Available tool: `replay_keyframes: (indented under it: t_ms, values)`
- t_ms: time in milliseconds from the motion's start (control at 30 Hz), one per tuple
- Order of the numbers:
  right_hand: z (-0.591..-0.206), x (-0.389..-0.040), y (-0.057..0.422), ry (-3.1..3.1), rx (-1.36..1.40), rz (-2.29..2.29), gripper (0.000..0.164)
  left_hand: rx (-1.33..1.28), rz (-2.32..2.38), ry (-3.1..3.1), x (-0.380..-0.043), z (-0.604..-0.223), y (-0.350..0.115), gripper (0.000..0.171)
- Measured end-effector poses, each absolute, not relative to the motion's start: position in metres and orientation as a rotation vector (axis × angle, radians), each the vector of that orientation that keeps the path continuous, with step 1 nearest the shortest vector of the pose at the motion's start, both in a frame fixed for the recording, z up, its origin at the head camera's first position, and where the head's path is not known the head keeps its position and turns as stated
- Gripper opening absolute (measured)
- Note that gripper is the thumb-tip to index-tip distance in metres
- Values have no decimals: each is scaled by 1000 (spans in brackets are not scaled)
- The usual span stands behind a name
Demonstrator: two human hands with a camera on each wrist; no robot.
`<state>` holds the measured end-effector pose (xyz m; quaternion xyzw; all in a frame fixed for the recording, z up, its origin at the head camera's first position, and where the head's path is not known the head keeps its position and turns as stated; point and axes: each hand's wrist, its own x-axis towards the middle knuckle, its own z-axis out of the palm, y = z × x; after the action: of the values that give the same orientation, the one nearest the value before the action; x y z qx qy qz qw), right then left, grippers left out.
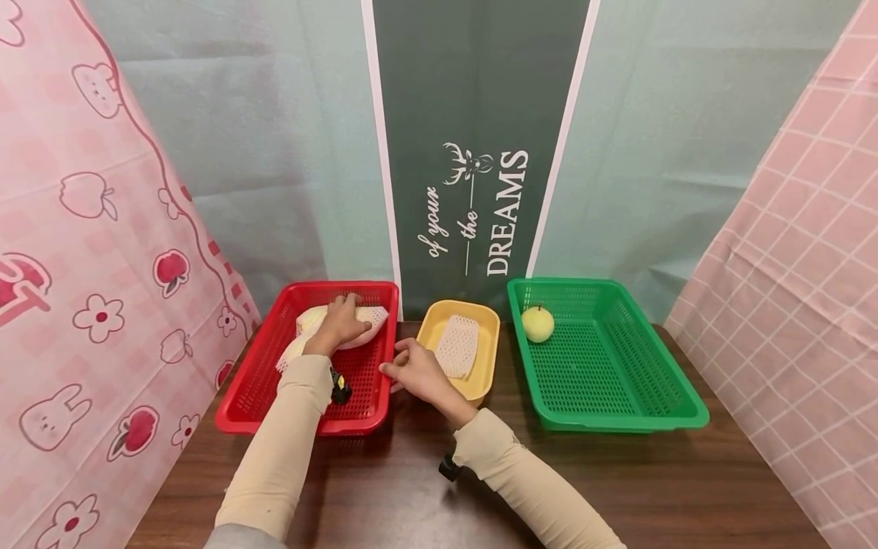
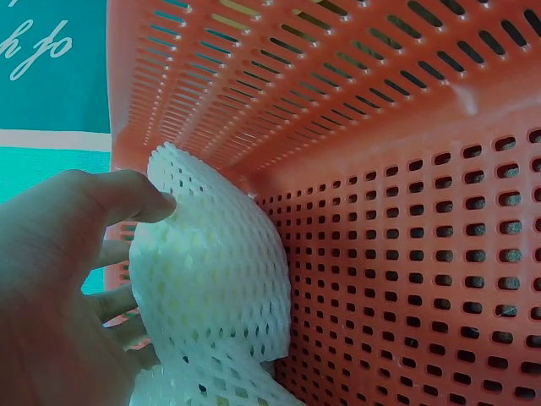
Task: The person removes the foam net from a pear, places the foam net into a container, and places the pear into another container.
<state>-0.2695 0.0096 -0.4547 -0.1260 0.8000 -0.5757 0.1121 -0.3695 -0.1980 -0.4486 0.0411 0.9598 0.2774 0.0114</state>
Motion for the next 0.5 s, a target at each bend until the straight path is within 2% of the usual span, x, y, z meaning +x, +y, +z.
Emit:
replay_keyframes:
  t_ms: [500]
  values:
    - [-455,-271,7,2305,-279,-1718,53,119,772,2940,-367,-449,-198,70]
